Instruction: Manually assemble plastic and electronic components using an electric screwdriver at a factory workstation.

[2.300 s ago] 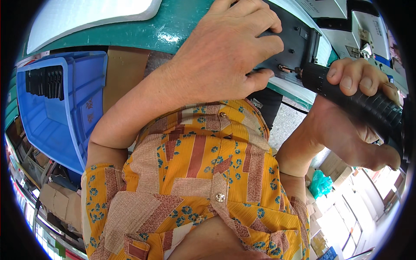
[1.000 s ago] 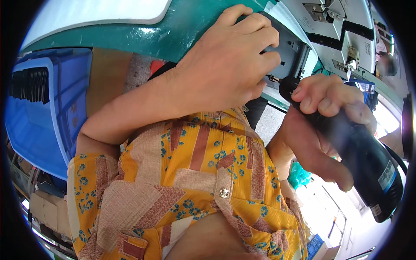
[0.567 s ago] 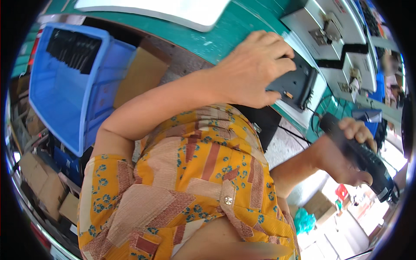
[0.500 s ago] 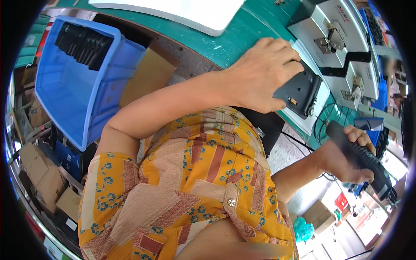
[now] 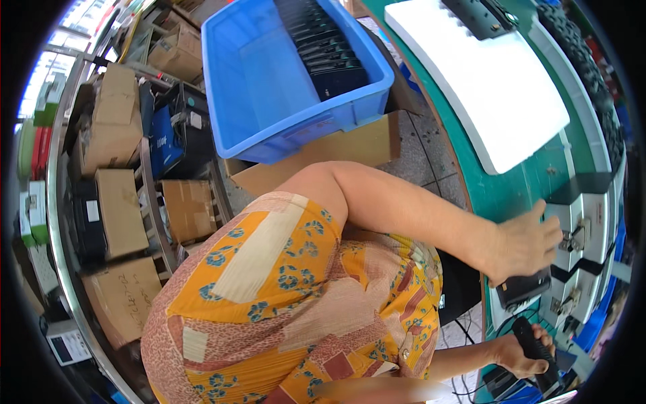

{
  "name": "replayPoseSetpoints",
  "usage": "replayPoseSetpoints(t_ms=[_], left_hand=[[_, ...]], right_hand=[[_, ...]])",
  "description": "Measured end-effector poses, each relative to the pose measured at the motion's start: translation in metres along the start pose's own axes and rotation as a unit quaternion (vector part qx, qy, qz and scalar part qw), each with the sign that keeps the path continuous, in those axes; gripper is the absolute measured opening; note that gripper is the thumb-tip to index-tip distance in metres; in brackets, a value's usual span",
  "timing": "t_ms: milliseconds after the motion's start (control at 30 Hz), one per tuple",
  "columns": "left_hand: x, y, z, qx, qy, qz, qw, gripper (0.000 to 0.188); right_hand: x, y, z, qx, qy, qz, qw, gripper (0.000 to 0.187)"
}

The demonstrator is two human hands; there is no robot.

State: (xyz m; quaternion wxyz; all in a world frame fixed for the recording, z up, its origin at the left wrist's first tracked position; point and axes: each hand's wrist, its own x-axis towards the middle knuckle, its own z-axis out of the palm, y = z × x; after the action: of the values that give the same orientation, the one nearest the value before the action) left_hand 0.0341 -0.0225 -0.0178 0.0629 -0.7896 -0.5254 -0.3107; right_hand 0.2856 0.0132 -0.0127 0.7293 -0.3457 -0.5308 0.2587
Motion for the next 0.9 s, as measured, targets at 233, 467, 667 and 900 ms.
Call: replayPoseSetpoints(t_ms=[233, 467, 667, 900], left_hand=[[0.001, 0.012, 0.010, -0.052, 0.049, -0.006, 0.997, 0.050], [-0.021, 0.005, -0.001, -0.241, 0.049, -0.045, 0.968, 0.041], [-0.032, 0.010, 0.011, -0.351, 0.248, -0.042, 0.902, 0.032], [-0.093, -0.012, -0.067, -0.311, 0.408, 0.026, 0.858, 0.023]], right_hand=[[0.003, 0.007, 0.002, 0.019, -0.006, -0.039, 0.999, 0.068], [-0.005, -0.001, 0.018, -0.039, 0.033, -0.073, 0.996, 0.058], [0.001, -0.001, 0.023, -0.010, 0.030, -0.084, 0.996, 0.047], [0.000, -0.005, 0.027, -0.015, 0.015, -0.106, 0.994, 0.039]])
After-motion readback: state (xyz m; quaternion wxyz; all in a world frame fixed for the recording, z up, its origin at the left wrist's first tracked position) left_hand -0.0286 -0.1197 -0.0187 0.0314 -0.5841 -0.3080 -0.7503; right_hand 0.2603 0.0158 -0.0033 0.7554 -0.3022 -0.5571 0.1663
